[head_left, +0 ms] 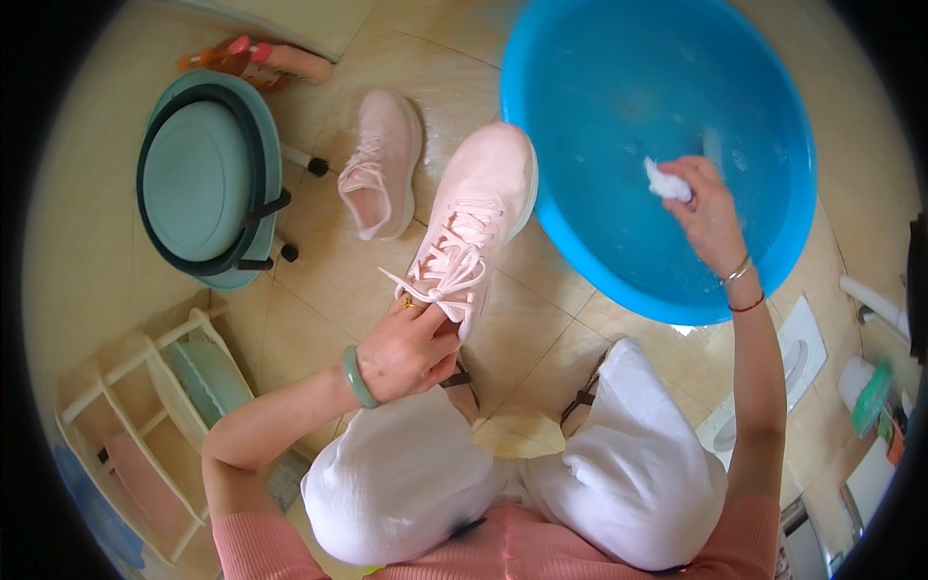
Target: The person scrubs a pink sneaker with a brush and water from a blue basin, then wipes it with a tissue. They repeat the process on the second shoe, focusing on the sole and upper parts.
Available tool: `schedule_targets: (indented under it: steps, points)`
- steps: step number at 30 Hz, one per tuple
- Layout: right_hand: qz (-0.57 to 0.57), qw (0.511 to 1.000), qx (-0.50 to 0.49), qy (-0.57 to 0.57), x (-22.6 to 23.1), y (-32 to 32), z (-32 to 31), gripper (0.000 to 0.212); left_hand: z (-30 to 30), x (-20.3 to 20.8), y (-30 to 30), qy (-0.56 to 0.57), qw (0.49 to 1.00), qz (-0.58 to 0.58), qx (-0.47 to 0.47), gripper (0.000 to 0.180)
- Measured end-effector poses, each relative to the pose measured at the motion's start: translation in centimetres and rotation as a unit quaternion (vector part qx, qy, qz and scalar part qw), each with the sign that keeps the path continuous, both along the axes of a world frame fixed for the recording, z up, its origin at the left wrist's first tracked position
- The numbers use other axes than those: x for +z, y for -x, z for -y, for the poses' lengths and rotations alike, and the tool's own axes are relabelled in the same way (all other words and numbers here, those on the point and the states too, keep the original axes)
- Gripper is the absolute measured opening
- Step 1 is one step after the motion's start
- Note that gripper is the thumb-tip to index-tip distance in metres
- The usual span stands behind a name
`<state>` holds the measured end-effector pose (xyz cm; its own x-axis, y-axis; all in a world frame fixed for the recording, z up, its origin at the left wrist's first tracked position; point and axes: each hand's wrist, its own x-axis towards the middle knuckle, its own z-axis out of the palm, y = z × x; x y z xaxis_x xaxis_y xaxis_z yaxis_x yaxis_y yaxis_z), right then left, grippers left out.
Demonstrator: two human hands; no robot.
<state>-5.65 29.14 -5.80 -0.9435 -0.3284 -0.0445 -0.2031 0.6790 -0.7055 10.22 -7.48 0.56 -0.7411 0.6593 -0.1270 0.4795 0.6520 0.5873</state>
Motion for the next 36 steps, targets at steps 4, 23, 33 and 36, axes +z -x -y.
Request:
schedule_targets:
  steps: [4,23,33,36]
  points:
    - [0.008,1.0,-0.004,-0.017,-3.1,-0.2,0.1,0.019,1.0,0.0,-0.4,-0.038,0.996,-0.008,0.075,0.014]
    - [0.366,0.8,-0.225,0.418,-1.6,1.0,2.6,0.025,10.4,-5.8,-10.0,0.145,0.945,-0.091,0.277,0.011]
    - [0.404,0.785,-0.241,0.403,-3.5,2.1,1.5,0.025,12.6,-12.4,-6.0,0.091,0.943,-0.018,0.318,0.016]
    - [0.374,0.78,-0.281,0.416,-3.7,1.8,1.4,0.028,12.3,-12.3,-6.8,0.143,0.927,0.038,0.344,0.019]
